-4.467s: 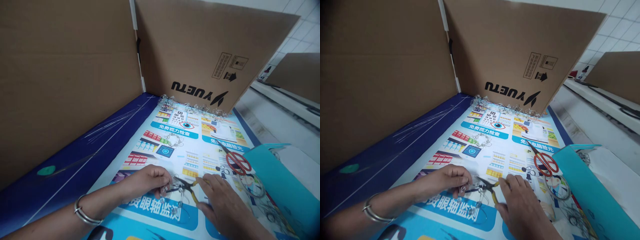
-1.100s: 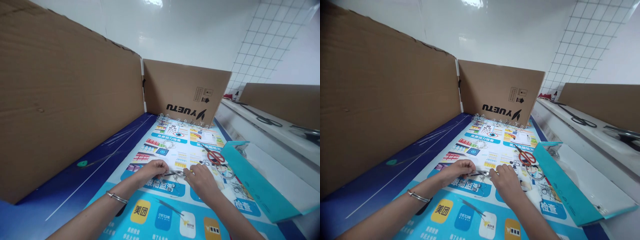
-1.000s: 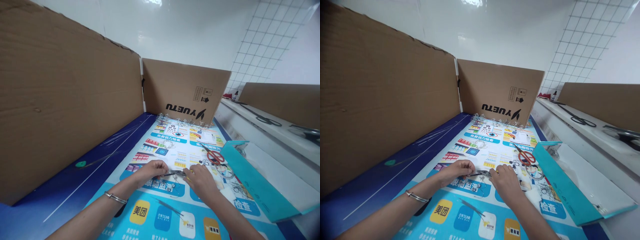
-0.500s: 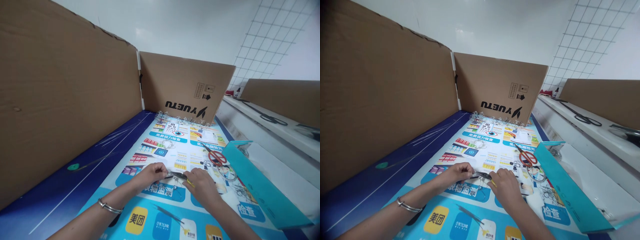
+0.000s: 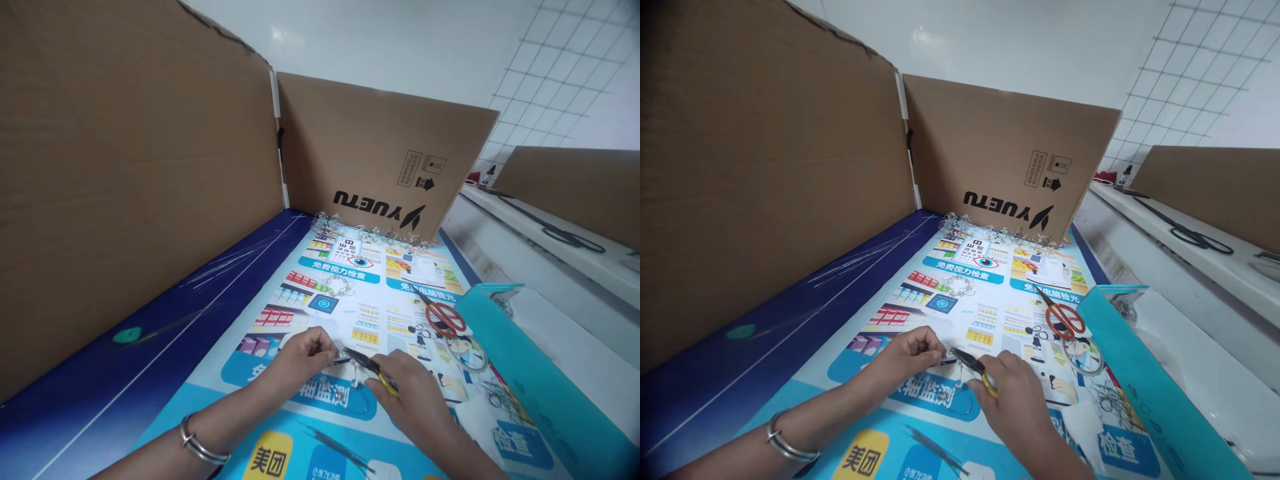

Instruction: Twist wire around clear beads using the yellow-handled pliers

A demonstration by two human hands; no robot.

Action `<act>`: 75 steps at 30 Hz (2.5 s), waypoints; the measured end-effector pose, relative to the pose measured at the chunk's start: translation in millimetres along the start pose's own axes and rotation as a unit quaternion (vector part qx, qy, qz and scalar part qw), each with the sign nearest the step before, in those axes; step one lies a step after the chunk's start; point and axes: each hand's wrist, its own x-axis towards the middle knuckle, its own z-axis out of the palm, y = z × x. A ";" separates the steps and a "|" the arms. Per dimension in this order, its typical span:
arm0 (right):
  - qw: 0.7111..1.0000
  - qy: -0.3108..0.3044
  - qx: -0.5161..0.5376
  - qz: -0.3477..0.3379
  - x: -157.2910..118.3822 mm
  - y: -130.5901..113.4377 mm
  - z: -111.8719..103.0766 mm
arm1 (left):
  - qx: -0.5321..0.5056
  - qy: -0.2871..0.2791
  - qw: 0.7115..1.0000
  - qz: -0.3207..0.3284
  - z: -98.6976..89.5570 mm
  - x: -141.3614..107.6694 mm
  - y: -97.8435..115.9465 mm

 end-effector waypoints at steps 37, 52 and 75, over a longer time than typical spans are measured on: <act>0.976 0.125 -0.181 0.004 -12.8 -58.1 4.0 | -0.082 0.166 0.981 0.062 16.7 -17.5 0.6; 0.984 0.118 -0.136 0.006 -12.9 -55.0 4.5 | -0.078 0.168 0.980 0.065 17.1 -13.8 -1.4; 0.977 0.141 -0.156 0.038 -12.5 -62.1 6.5 | -0.081 0.242 0.962 0.097 22.1 -16.4 6.6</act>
